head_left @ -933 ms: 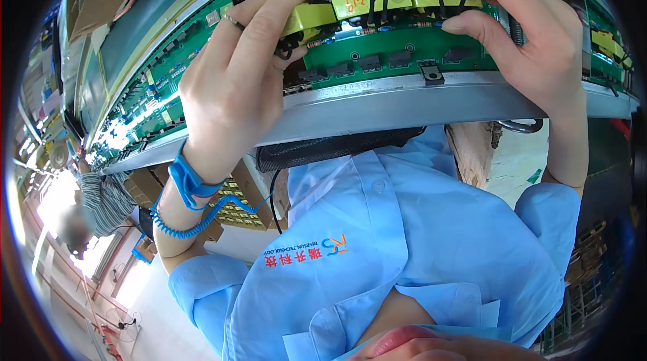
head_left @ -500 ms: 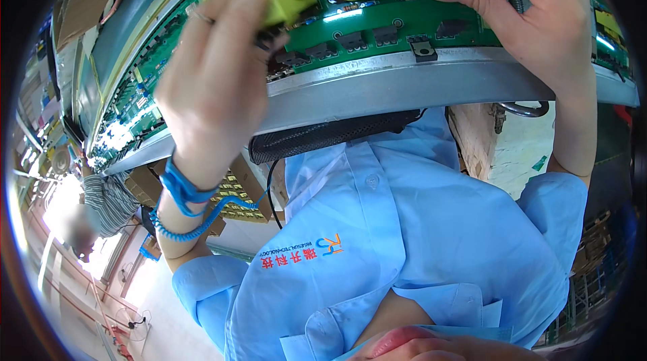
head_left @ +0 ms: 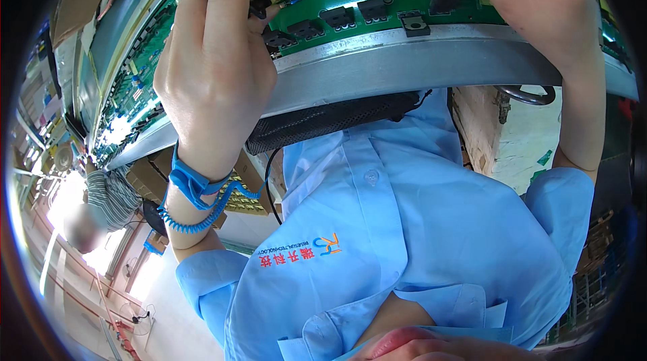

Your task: Placing yellow transformer components onto a printed circuit board on an assembly line.

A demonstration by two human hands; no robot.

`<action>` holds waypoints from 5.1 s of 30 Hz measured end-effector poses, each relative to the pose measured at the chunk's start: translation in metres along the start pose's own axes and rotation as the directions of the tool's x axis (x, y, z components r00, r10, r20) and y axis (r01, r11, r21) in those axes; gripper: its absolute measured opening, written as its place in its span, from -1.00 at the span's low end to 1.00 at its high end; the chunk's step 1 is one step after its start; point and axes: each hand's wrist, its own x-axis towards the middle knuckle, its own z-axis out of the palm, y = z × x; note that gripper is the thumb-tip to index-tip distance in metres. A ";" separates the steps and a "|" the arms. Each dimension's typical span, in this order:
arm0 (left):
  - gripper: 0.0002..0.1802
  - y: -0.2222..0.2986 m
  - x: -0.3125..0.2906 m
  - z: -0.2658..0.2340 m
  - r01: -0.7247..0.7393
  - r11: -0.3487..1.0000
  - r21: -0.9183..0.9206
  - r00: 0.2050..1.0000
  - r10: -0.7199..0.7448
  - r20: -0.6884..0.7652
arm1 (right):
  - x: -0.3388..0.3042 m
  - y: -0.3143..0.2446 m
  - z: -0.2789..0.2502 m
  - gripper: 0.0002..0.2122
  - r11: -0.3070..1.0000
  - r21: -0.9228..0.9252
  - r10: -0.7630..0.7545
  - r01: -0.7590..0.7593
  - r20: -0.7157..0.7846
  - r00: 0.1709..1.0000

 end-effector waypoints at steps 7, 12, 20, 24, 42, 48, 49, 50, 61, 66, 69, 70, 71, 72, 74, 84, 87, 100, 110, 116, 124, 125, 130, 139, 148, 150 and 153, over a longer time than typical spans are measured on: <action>-0.34 0.008 0.005 0.002 0.036 0.994 0.106 0.999 -0.034 -0.017 | -0.004 0.002 -0.003 -0.67 0.998 0.056 0.010 -0.007 -0.054 0.998; -0.34 0.007 0.002 0.004 0.130 0.986 0.108 0.991 -0.132 0.012 | 0.000 0.004 0.002 -0.67 0.996 0.083 -0.017 0.020 -0.044 0.999; -0.42 -0.012 0.012 0.000 -0.027 0.999 -0.034 0.998 0.028 0.050 | 0.002 -0.005 -0.004 -0.70 0.977 0.117 0.165 -0.177 0.105 0.981; -0.52 -0.014 0.019 -0.005 -0.029 0.998 -0.060 0.993 0.036 0.111 | 0.001 0.000 -0.004 -0.59 0.983 0.124 0.122 -0.136 0.117 0.986; -0.52 -0.025 0.030 -0.006 -0.003 0.967 -0.253 0.979 0.054 0.195 | 0.013 -0.002 -0.008 -0.54 0.970 0.150 0.172 -0.191 0.130 0.976; -0.57 -0.023 0.032 -0.007 0.098 0.923 -0.373 0.980 -0.025 0.196 | 0.029 -0.021 -0.010 -0.54 0.946 0.132 0.282 -0.297 0.125 0.951; -0.57 -0.022 0.032 -0.008 0.092 0.922 -0.376 0.983 -0.025 0.181 | 0.030 -0.025 -0.005 -0.54 0.950 0.119 0.276 -0.290 0.123 0.953; -0.58 -0.020 0.033 -0.009 0.097 0.919 -0.382 0.984 -0.031 0.175 | 0.030 -0.026 0.000 -0.55 0.951 0.120 0.274 -0.286 0.103 0.956; -0.84 -0.011 0.035 -0.002 0.162 0.932 -0.323 0.986 -0.142 0.086 | 0.046 -0.027 0.005 -0.67 0.822 0.152 0.495 -0.548 0.284 0.821; -0.87 -0.008 0.035 -0.001 0.163 0.937 -0.310 0.986 -0.148 0.072 | 0.051 -0.031 0.000 -0.64 0.803 0.060 0.542 -0.593 0.341 0.768; -0.79 -0.006 0.031 -0.002 0.183 0.927 -0.328 0.983 -0.161 0.094 | 0.033 -0.026 0.004 -0.57 0.844 0.155 0.478 -0.514 0.218 0.851; -0.72 -0.008 0.027 -0.001 0.145 0.924 -0.354 0.989 -0.126 0.075 | 0.030 -0.031 -0.001 -0.47 0.818 0.199 0.496 -0.539 0.230 0.837; -0.65 -0.011 0.025 -0.002 0.106 0.919 -0.381 0.994 -0.091 0.057 | 0.025 -0.032 -0.006 -0.47 0.822 0.191 0.497 -0.536 0.218 0.840; -0.54 -0.014 0.022 -0.007 0.113 0.898 -0.425 0.993 -0.083 0.090 | 0.019 -0.031 -0.010 -0.44 0.825 0.238 0.503 -0.512 0.103 0.858; -0.52 -0.019 0.017 -0.009 0.087 0.886 -0.456 0.995 -0.056 0.082 | 0.007 -0.033 -0.024 -0.41 0.818 0.258 0.530 -0.515 0.012 0.848; -0.46 -0.014 0.026 -0.005 0.117 0.847 -0.519 0.986 -0.039 0.159 | 0.004 -0.027 -0.004 -0.64 0.820 0.122 0.544 -0.560 0.138 0.827; -0.46 -0.014 0.028 -0.008 0.107 0.850 -0.516 0.988 -0.032 0.152 | 0.012 -0.030 -0.009 -0.64 0.790 0.103 0.584 -0.605 0.176 0.792; -0.11 0.004 0.040 -0.002 0.242 0.635 -0.734 0.955 -0.020 0.297 | -0.022 -0.056 -0.036 -0.67 0.941 0.034 0.322 -0.338 -0.399 0.858; -0.09 0.067 0.106 0.026 0.087 0.572 -0.816 0.954 0.189 0.234 | -0.065 -0.091 -0.014 -0.54 0.864 -0.475 0.257 -0.168 0.128 0.958; -0.06 0.074 0.115 0.042 0.111 0.598 -0.794 0.966 0.124 0.228 | -0.069 -0.071 -0.030 -0.53 0.806 -0.580 0.319 -0.118 0.257 0.912; -0.27 0.013 0.049 -0.014 0.041 0.573 -0.819 0.988 0.101 0.120 | -0.101 -0.044 -0.058 -0.45 0.738 -0.592 0.516 -0.325 0.186 0.836; -0.32 -0.001 0.034 -0.019 0.062 0.579 -0.813 0.991 0.062 0.119 | -0.102 -0.043 -0.065 -0.43 0.681 -0.645 0.589 -0.346 0.202 0.782; -0.45 -0.066 -0.034 -0.043 0.219 0.665 -0.714 0.975 -0.165 0.146 | -0.133 -0.009 -0.091 -0.35 0.508 -0.677 0.787 -0.532 0.114 0.607; -0.50 -0.111 -0.107 -0.059 0.271 0.953 -0.138 0.962 -0.274 -0.004 | -0.198 0.083 -0.137 -0.32 0.310 -0.661 0.876 -0.683 -0.080 0.475; -0.39 -0.086 -0.102 -0.044 0.201 0.972 -0.120 0.977 -0.191 0.097 | -0.069 0.054 -0.103 -0.68 0.738 -0.417 0.513 -0.530 -0.163 0.843; -0.38 -0.079 -0.093 -0.039 0.157 0.974 -0.163 0.982 -0.137 0.129 | -0.010 0.047 -0.088 -0.71 0.820 -0.351 0.416 -0.452 -0.178 0.892; -0.38 -0.065 -0.078 -0.032 0.070 0.972 -0.223 0.991 -0.041 0.128 | 0.081 0.050 -0.065 -0.72 0.888 -0.369 0.231 -0.274 -0.158 0.960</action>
